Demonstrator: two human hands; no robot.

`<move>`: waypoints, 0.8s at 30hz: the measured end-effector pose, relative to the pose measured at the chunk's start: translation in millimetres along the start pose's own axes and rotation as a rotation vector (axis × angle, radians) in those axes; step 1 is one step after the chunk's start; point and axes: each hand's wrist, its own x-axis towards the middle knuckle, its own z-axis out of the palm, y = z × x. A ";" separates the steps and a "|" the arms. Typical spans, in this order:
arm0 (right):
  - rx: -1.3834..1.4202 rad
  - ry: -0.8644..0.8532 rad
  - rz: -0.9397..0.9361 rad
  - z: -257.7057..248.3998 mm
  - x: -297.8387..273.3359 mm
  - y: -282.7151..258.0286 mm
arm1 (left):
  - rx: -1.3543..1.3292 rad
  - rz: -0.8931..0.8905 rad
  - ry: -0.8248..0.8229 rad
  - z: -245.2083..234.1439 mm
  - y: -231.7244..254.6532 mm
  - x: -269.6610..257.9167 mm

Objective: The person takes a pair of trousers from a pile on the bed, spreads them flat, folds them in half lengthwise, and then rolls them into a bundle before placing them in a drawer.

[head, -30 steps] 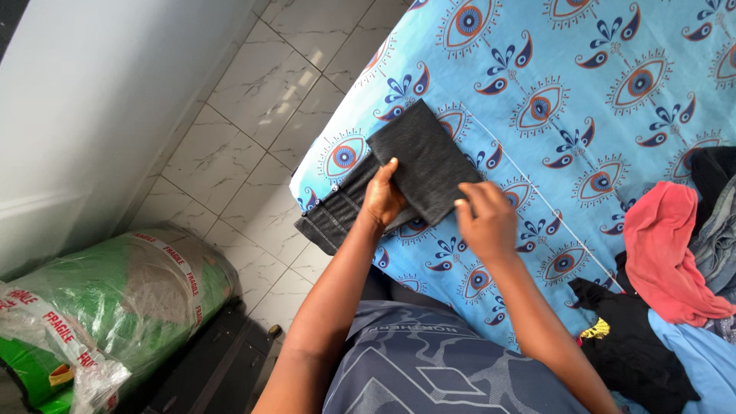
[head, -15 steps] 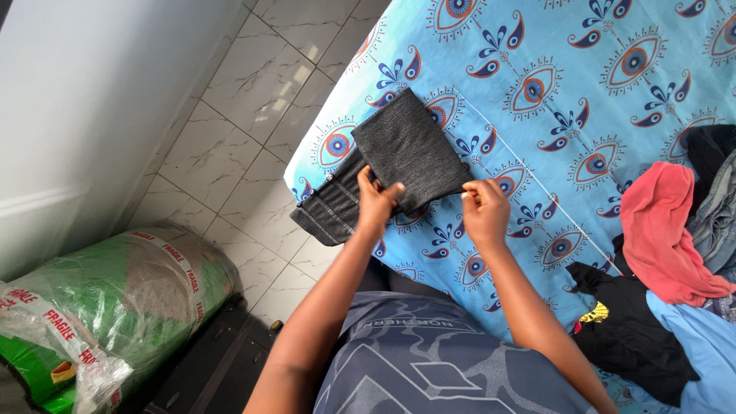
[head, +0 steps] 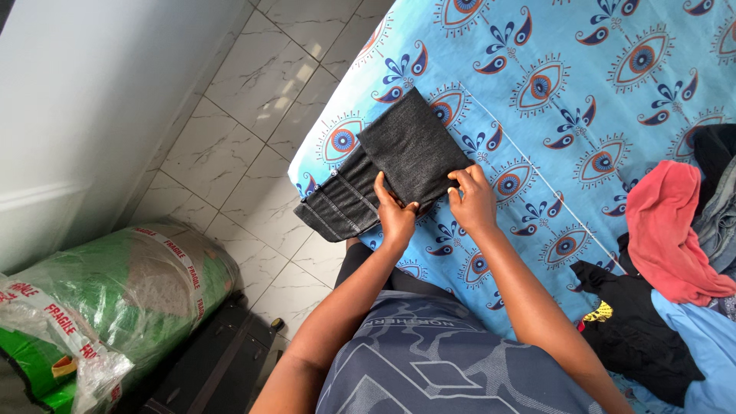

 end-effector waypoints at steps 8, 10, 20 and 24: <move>0.018 0.058 0.018 0.0 -5.8 2.4 | 0.247 0.266 -0.069 -26.9 13.5 -7.0; -0.042 0.111 -0.052 -1.9 -4.2 -1.6 | 0.405 0.253 -0.133 -37.6 21.0 -14.5; -0.328 -0.051 -0.484 24.1 64.3 -26.0 | 0.931 0.594 -0.223 -46.8 68.9 45.4; -0.402 -0.194 -0.582 46.4 89.1 -11.6 | 1.012 0.523 -0.228 -40.2 72.6 55.5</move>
